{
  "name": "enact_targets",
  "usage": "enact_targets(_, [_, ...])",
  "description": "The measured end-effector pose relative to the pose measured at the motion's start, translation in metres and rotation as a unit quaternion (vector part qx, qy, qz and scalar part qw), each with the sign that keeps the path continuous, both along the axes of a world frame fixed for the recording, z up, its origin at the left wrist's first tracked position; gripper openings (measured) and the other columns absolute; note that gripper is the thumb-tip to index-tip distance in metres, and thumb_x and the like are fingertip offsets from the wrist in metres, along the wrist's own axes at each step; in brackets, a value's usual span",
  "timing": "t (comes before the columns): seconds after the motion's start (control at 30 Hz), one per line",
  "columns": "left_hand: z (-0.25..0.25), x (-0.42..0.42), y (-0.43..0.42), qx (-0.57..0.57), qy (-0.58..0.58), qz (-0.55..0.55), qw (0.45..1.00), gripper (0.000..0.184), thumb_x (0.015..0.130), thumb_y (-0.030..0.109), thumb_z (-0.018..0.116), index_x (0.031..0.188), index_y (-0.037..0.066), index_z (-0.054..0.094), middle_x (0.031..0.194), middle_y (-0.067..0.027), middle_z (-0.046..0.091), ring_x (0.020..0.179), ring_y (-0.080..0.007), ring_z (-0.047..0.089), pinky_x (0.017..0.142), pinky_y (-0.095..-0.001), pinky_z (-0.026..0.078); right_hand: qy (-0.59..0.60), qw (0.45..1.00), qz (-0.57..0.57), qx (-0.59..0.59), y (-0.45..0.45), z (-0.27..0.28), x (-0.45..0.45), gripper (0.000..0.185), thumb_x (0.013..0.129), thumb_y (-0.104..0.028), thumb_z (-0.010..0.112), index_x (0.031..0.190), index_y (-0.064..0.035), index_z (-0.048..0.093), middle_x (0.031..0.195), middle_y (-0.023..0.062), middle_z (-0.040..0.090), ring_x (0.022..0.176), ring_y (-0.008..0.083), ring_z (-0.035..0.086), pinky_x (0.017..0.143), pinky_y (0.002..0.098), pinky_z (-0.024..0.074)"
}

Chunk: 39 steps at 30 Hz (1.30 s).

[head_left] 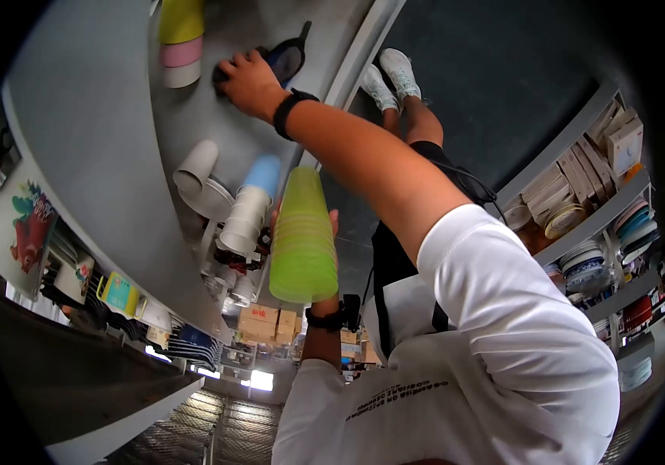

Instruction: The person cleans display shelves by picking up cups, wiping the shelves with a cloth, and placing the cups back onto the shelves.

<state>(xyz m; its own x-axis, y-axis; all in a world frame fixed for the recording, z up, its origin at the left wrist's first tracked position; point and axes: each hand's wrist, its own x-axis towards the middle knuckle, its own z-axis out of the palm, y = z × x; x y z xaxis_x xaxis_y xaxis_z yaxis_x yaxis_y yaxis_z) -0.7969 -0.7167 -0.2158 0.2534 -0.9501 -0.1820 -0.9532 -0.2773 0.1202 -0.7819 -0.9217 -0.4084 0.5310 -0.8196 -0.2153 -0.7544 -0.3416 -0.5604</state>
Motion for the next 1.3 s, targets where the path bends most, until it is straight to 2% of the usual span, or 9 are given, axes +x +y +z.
enact_targets(0.2, [0.031, -0.008, -0.005, 0.022, -0.027, 0.029, 0.999, 0.081, 0.075, 0.046, 0.085, 0.135, 0.002, 0.052, 0.135, -0.0155, 0.055, 0.126, -0.0287, 0.052, 0.106, -0.0362, 0.044, -0.061, 0.986, 0.083, -0.13, 0.014, -0.017, -0.051, 0.015, 0.085, -0.026, 0.06, 0.089, -0.0262, 0.074, 0.116, -0.003, 0.062, 0.113, 0.0157, 0.057, 0.093, 0.0343, 0.0449])
enact_targets(0.33, [0.048, -0.013, -0.01, 0.028, -0.02, -0.101, 0.994, 0.082, 0.076, 0.04, 0.086, 0.138, 0.002, 0.046, 0.139, -0.0166, 0.051, 0.128, -0.0284, 0.051, 0.106, -0.034, 0.044, 0.039, 0.993, -0.01, -0.107, -0.037, -0.025, -0.09, 0.04, 0.093, -0.023, 0.053, 0.131, -0.0347, 0.062, 0.149, 0.0043, 0.046, 0.138, 0.0223, 0.042, 0.114, 0.0415, 0.0312])
enact_targets(0.4, [0.037, -0.015, 0.009, -0.008, 0.071, -0.044, 0.996, 0.09, 0.073, 0.033, 0.089, 0.142, 0.002, 0.04, 0.14, -0.0153, 0.052, 0.128, -0.0285, 0.051, 0.107, -0.0364, 0.044, -0.101, 0.97, -0.121, -0.184, -0.051, -0.03, -0.101, 0.042, 0.087, -0.021, 0.06, 0.129, -0.0151, 0.063, 0.136, 0.0185, 0.056, 0.131, 0.0356, 0.049, 0.112, 0.0486, 0.0352])
enact_targets(0.6, [0.019, -0.017, 0.064, -0.092, 0.258, 0.093, 0.957, 0.093, 0.069, 0.025, 0.091, 0.14, 0.001, 0.038, 0.14, -0.0122, 0.054, 0.127, -0.0272, 0.053, 0.107, -0.0361, 0.043, -0.017, 0.982, -0.071, -0.173, -0.013, -0.021, -0.072, 0.061, 0.083, -0.027, 0.071, 0.14, -0.0144, 0.053, 0.147, 0.0209, 0.046, 0.139, 0.0385, 0.04, 0.115, 0.0536, 0.0313])
enact_targets(0.63, [0.015, -0.017, 0.075, -0.102, 0.287, 0.119, 0.945, 0.092, 0.069, 0.026, 0.091, 0.14, 0.0, 0.039, 0.139, -0.0117, 0.055, 0.125, -0.027, 0.054, 0.107, -0.0355, 0.044, 0.11, 0.986, -0.039, -0.121, 0.003, -0.008, -0.063, 0.045, 0.091, -0.028, 0.056, 0.136, -0.0357, 0.059, 0.157, 0.0055, 0.038, 0.145, 0.024, 0.034, 0.12, 0.0459, 0.0217])
enact_targets(0.73, [0.023, -0.008, 0.081, -0.039, 0.154, 0.028, 0.987, 0.096, 0.071, 0.026, 0.092, 0.142, 0.001, 0.032, 0.144, -0.0151, 0.046, 0.132, -0.0295, 0.049, 0.11, -0.0356, 0.042, 0.094, 0.99, 0.086, -0.054, 0.052, -0.004, -0.045, 0.051, 0.09, -0.031, 0.056, 0.141, -0.0363, 0.056, 0.163, 0.0057, 0.028, 0.15, 0.024, 0.025, 0.123, 0.0483, 0.013])
enact_targets(0.9, [0.0, 0.023, 0.122, -0.129, 0.15, 0.026, 0.98, 0.094, 0.073, 0.027, 0.09, 0.143, 0.001, 0.034, 0.142, -0.0147, 0.044, 0.132, -0.0303, 0.049, 0.11, -0.0377, 0.042, 0.01, 0.967, 0.25, -0.059, 0.083, -0.013, -0.063, 0.041, 0.093, -0.024, 0.055, 0.131, -0.0358, 0.064, 0.156, 0.0035, 0.038, 0.145, 0.0235, 0.035, 0.12, 0.0461, 0.0241])
enact_targets(1.1, [0.011, 0.028, 0.121, -0.226, 0.198, 0.08, 0.95, 0.087, 0.069, 0.039, 0.089, 0.135, 0.0, 0.048, 0.131, -0.0153, 0.059, 0.121, -0.0296, 0.057, 0.103, -0.0359, 0.046, 0.093, 0.986, -0.041, -0.132, 0.014, 0.015, -0.119, 0.038, 0.086, -0.013, 0.06, 0.12, -0.0264, 0.071, 0.116, 0.0101, 0.056, 0.114, 0.0285, 0.056, 0.095, 0.0415, 0.0496])
enact_targets(1.3, [-0.007, -0.018, 0.047, -0.27, 0.15, 0.127, 0.943, 0.081, 0.07, 0.041, 0.09, 0.132, 0.0, 0.056, 0.13, -0.0171, 0.059, 0.119, -0.0326, 0.057, 0.101, -0.0405, 0.046, -0.012, 0.985, 0.138, -0.107, 0.062, 0.008, -0.09, 0.027, 0.082, -0.017, 0.064, 0.107, -0.0221, 0.074, 0.116, 0.0076, 0.058, 0.109, 0.0293, 0.059, 0.087, 0.0415, 0.0506])
